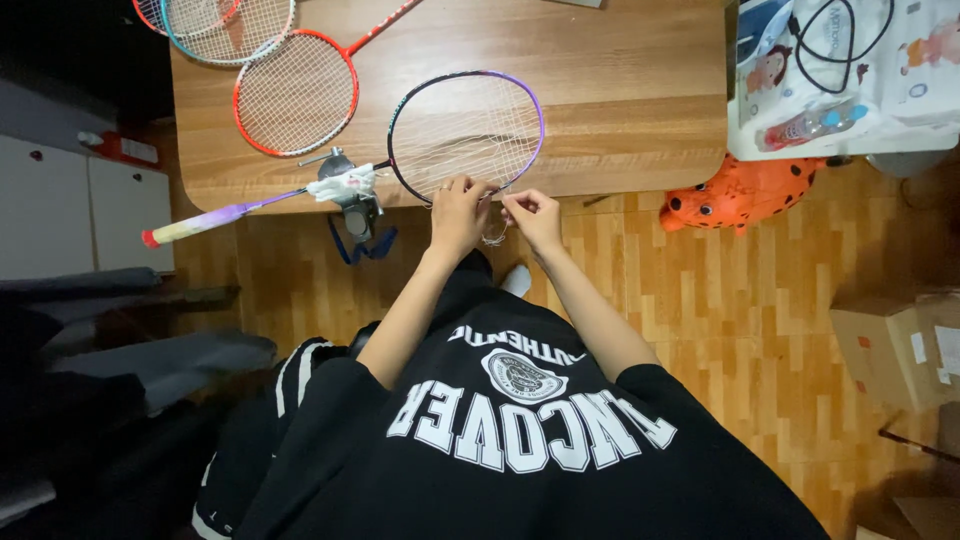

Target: Threading a string through the frame of a badminton racket.

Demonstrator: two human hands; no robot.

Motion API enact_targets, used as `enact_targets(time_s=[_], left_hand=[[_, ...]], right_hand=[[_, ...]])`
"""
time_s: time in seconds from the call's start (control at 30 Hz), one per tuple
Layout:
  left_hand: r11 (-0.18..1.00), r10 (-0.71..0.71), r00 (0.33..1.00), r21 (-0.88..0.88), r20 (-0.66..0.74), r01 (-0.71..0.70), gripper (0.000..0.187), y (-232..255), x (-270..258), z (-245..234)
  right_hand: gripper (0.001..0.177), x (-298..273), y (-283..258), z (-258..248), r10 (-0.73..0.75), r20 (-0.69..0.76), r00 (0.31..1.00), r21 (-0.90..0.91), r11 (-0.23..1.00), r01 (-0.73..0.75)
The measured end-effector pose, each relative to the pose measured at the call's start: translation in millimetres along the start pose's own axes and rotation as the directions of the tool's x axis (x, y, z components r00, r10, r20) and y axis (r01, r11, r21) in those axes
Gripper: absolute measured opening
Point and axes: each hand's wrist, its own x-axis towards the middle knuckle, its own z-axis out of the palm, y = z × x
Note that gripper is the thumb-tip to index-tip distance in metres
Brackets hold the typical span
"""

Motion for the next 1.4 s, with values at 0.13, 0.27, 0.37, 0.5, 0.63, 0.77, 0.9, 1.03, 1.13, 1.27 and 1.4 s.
enact_targets(time_s=[0.13,0.27,0.37,0.5,0.63,0.77,0.9,1.03,1.13,1.27,1.4], left_hand=[[1.0,-0.006,1.0,0.011,0.001,0.006,0.024,4.1,1.3,-2.5],[0.999,-0.025,0.999,0.022,0.031,0.024,0.027,6.5,2.1,-4.5],[0.999,-0.039,0.998,0.01,0.055,0.039,0.026,6.2,3.6,-5.4],[0.999,-0.05,0.996,0.0,0.075,0.05,0.027,7.8,5.0,-7.6],[0.998,-0.057,0.995,-0.004,0.077,0.057,0.027,9.7,5.1,-10.1],[0.999,-0.047,0.997,-0.013,0.054,0.048,0.027,8.8,4.9,-7.2],[0.999,-0.044,0.998,-0.02,0.052,0.045,0.025,9.5,4.5,-9.9],[0.998,-0.057,0.997,-0.023,0.049,0.058,0.025,9.3,4.9,-8.5],[0.998,-0.063,0.995,-0.015,0.079,0.064,0.026,6.2,4.4,-6.0],[0.998,-0.056,0.996,-0.014,0.071,0.057,0.026,7.4,4.0,-8.6],[0.999,-0.052,0.997,-0.006,0.056,0.053,0.025,11.6,6.3,-13.0]], right_hand=[[0.01,0.3,0.9,0.2,0.007,-0.007,1.0,-0.029,1.0,-0.007],[0.009,-2.6,-5.4,1.2,0.043,-0.024,0.999,-0.029,0.999,-0.044],[0.01,-3.3,-5.6,2.7,0.035,-0.016,0.999,-0.051,0.998,-0.036],[0.009,-9.0,-12.6,3.6,-0.002,-0.003,1.0,-0.054,0.999,0.002],[0.01,-6.3,-8.0,4.2,0.021,-0.01,1.0,-0.019,1.0,-0.021],[0.009,-3.8,-3.4,3.5,0.023,-0.009,1.0,-0.024,0.999,-0.023],[0.009,-4.6,-5.9,6.7,-0.026,0.003,1.0,-0.046,0.999,0.026],[0.01,2.9,7.0,5.9,-0.044,0.002,0.999,-0.044,0.998,0.044],[0.01,0.4,5.3,6.2,-0.036,0.009,0.999,-0.036,0.999,0.036],[0.011,-5.3,-5.0,6.9,-0.018,0.0,1.0,-0.059,0.998,0.018],[0.011,-1.8,-3.4,8.7,-0.012,-0.016,1.0,-0.074,0.997,0.011]])
